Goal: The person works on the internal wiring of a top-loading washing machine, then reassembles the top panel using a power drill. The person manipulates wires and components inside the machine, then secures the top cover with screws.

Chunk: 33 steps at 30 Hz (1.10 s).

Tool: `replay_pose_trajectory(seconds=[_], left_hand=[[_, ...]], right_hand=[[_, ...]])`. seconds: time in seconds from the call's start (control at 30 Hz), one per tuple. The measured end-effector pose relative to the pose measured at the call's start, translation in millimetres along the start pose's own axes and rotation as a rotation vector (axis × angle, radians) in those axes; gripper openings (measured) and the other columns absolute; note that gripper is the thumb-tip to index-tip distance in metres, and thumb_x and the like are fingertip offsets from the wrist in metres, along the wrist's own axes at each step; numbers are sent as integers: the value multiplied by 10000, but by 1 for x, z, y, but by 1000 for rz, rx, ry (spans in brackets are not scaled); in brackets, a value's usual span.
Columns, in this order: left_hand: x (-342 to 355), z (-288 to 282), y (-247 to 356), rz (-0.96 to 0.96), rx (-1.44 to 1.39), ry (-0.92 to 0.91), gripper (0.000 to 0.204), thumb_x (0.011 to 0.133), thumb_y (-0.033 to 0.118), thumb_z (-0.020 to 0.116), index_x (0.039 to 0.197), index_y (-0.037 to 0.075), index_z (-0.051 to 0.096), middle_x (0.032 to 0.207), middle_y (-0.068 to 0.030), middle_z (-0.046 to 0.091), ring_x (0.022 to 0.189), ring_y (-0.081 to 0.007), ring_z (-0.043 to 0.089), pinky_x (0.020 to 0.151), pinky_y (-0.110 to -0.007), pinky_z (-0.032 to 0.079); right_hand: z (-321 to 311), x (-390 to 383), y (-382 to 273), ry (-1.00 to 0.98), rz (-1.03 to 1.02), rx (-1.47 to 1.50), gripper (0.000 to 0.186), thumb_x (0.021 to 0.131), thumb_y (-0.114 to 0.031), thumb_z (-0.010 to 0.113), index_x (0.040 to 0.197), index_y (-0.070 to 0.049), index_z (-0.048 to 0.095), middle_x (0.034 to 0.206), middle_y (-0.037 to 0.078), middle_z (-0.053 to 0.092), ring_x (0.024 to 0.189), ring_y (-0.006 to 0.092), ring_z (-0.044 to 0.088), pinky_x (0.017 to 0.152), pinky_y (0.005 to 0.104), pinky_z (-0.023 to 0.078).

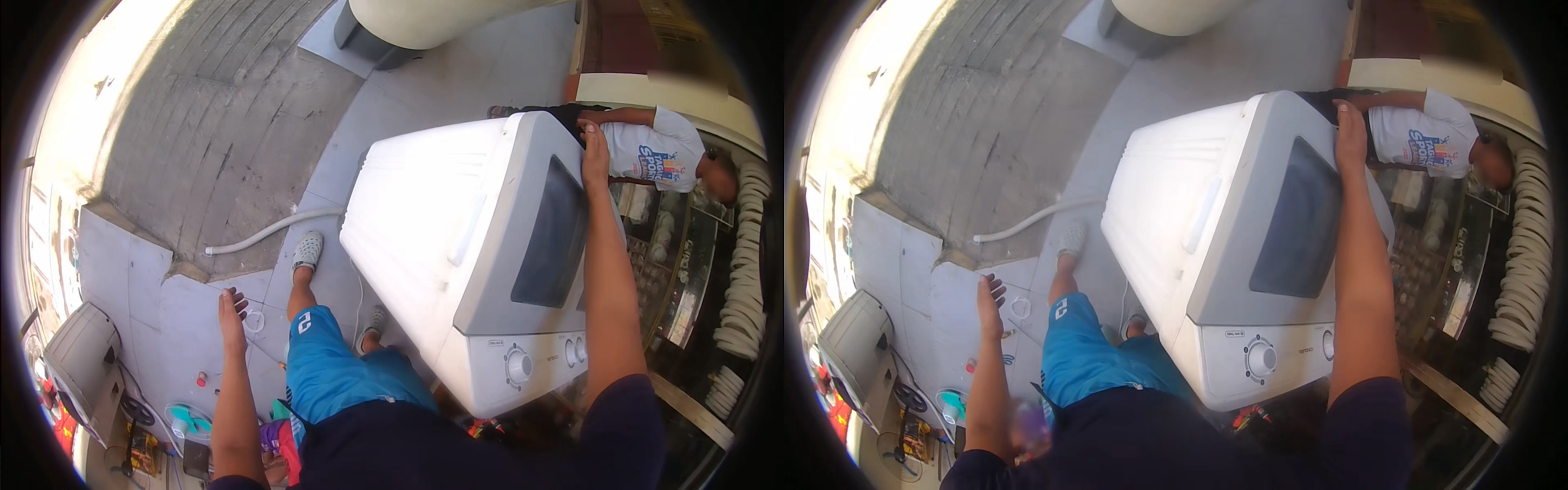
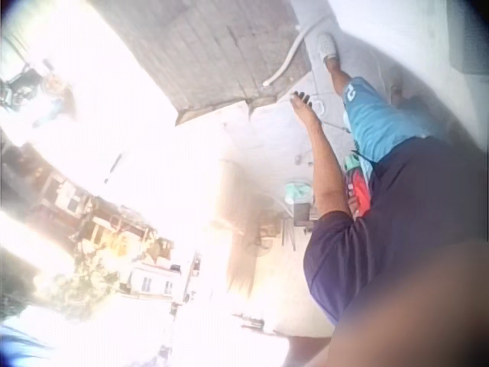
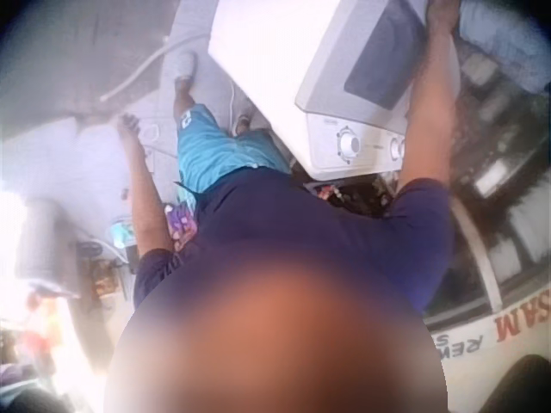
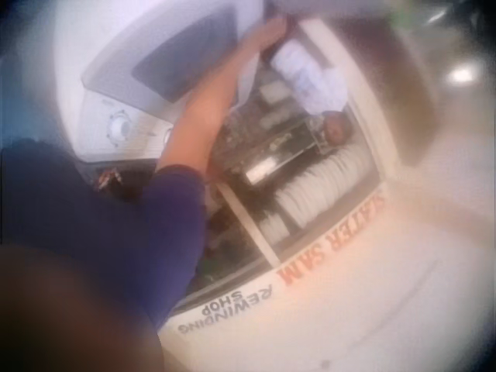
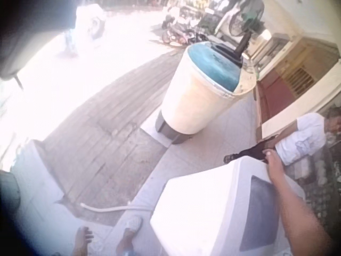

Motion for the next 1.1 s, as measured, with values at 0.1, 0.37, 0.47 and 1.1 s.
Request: replay_pose_trajectory(seconds=[0.1, 0.37, 0.47, 1.1], left_hand=[[-2, -57, -55, -21, 46, -6, 700, 1050, 620, 396, 1408, 36, 540, 1270, -142, 642, 1068, -228, 630, 898, -395, 470], [0, 30, 93, 425, 348, -310, 473, 1047, 421, 587, 1255, -3, 621, 1092, -102, 688, 937, -196, 674, 819, -339, 500], [-14, 63, 170, 592, 442, -388, 413, 1044, 355, 595, 1259, 3, 621, 1079, -85, 688, 926, -187, 673, 808, -335, 494], [-91, 286, -4, 1026, 2424, -1265, 371, 1014, 322, 602, 1287, 71, 582, 1080, -106, 677, 892, -225, 692, 684, -370, 536]], right_hand=[[0, -5, 13, -58, 53, -130, 511, 1060, -453, 460, 1300, -35, 627, 1297, 183, 642, 1192, 341, 635, 1016, 444, 478], [-48, -58, -125, 84, -206, -364, 508, 1001, -411, 603, 1381, -79, 542, 1356, 168, 597, 1184, 384, 626, 983, 524, 489], [-126, -156, -186, 210, -350, -333, 455, 964, -354, 662, 1337, -109, 572, 1313, 124, 619, 1192, 333, 601, 1024, 511, 430], [-69, -998, -179, 1208, 1651, 58, 317, 913, -86, 678, 1223, -43, 626, 1154, 137, 653, 889, 259, 706, 814, 380, 546]])
Point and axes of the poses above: each hand's wrist, its own x-axis towards the middle knuckle, its own z-axis out of the palm, y = z × x, the point moved 7 cm from there along x, towards the middle knuckle
